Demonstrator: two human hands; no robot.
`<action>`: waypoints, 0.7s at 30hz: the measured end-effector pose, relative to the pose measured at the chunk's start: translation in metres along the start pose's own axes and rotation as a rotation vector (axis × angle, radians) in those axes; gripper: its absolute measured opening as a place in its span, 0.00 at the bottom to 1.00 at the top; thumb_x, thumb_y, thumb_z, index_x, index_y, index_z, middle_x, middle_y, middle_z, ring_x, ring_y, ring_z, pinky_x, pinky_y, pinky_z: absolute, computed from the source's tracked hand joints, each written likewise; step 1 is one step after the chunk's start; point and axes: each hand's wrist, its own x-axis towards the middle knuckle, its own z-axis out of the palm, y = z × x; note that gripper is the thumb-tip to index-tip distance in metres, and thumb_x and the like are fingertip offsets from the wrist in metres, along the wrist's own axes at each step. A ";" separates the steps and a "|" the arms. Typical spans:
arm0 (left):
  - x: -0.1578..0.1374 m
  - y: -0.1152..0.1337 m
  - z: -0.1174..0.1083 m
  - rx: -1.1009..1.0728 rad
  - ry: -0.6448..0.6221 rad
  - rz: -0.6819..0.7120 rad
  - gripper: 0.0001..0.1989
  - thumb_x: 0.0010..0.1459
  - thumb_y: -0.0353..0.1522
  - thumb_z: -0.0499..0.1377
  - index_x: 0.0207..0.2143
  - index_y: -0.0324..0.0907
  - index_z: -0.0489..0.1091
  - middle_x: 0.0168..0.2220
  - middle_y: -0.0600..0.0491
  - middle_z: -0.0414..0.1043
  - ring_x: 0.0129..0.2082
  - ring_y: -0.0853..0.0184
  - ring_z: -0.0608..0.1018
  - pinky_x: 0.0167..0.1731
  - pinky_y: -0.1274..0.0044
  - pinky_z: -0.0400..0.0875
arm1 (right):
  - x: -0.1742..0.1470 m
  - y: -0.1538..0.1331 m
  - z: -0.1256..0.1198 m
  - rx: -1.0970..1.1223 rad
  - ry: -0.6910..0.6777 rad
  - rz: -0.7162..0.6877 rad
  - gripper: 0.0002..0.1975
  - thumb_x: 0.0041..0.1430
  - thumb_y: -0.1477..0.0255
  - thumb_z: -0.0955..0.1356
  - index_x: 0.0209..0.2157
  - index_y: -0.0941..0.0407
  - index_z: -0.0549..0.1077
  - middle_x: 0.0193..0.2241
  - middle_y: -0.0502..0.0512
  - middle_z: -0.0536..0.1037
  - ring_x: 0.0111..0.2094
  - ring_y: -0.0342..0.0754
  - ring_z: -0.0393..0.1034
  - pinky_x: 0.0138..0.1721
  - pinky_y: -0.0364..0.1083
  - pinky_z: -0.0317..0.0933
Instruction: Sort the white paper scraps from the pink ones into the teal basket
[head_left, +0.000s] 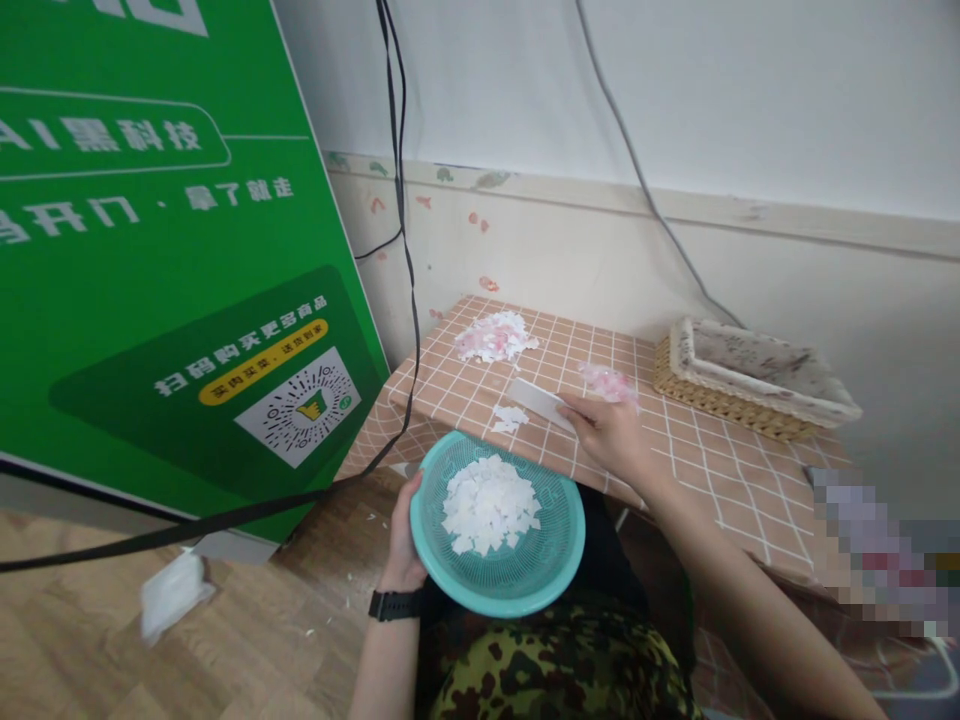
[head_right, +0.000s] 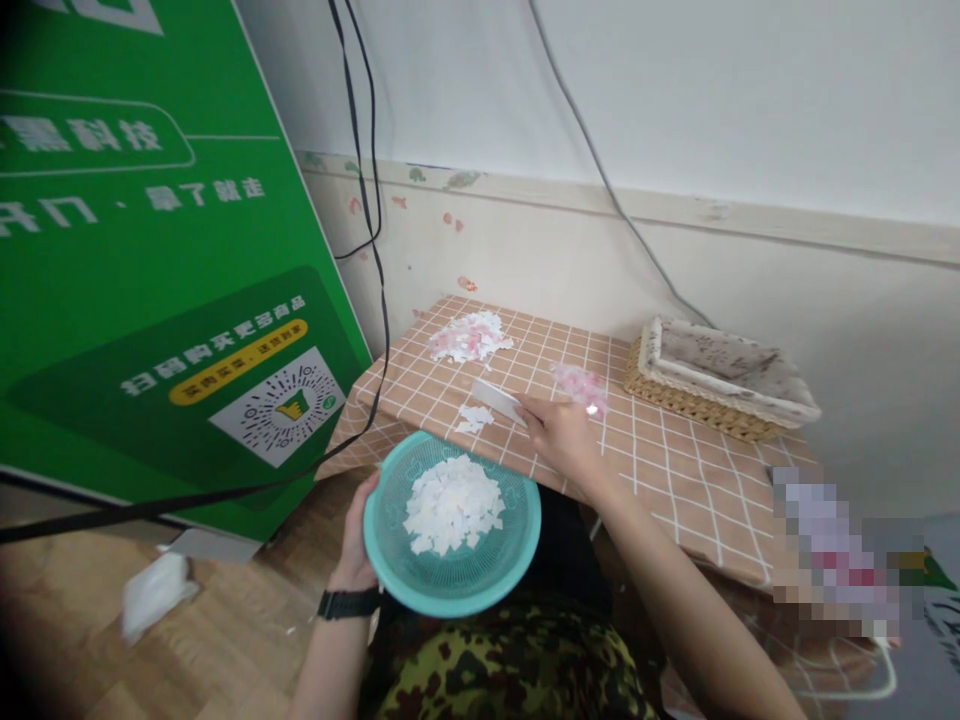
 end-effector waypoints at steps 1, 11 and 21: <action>0.000 0.000 0.000 -0.005 0.005 0.010 0.11 0.50 0.33 0.60 0.36 0.37 0.73 0.32 0.49 0.79 0.37 0.58 0.79 0.42 0.69 0.72 | 0.000 0.000 0.000 -0.032 0.004 -0.016 0.15 0.60 0.69 0.61 0.44 0.55 0.75 0.30 0.57 0.80 0.27 0.47 0.73 0.28 0.44 0.62; 0.000 0.001 -0.001 -0.020 0.015 0.044 0.10 0.49 0.33 0.61 0.35 0.38 0.74 0.31 0.50 0.79 0.36 0.59 0.79 0.42 0.69 0.72 | -0.041 -0.012 0.000 -0.055 -0.018 -0.102 0.16 0.60 0.73 0.61 0.49 0.55 0.71 0.34 0.56 0.79 0.28 0.46 0.73 0.28 0.43 0.65; 0.000 0.000 -0.002 -0.017 0.000 0.061 0.10 0.49 0.33 0.61 0.35 0.38 0.74 0.30 0.50 0.79 0.35 0.60 0.79 0.41 0.70 0.72 | -0.059 -0.018 -0.011 0.086 -0.033 -0.150 0.16 0.58 0.73 0.63 0.49 0.51 0.72 0.38 0.54 0.79 0.32 0.47 0.75 0.32 0.45 0.69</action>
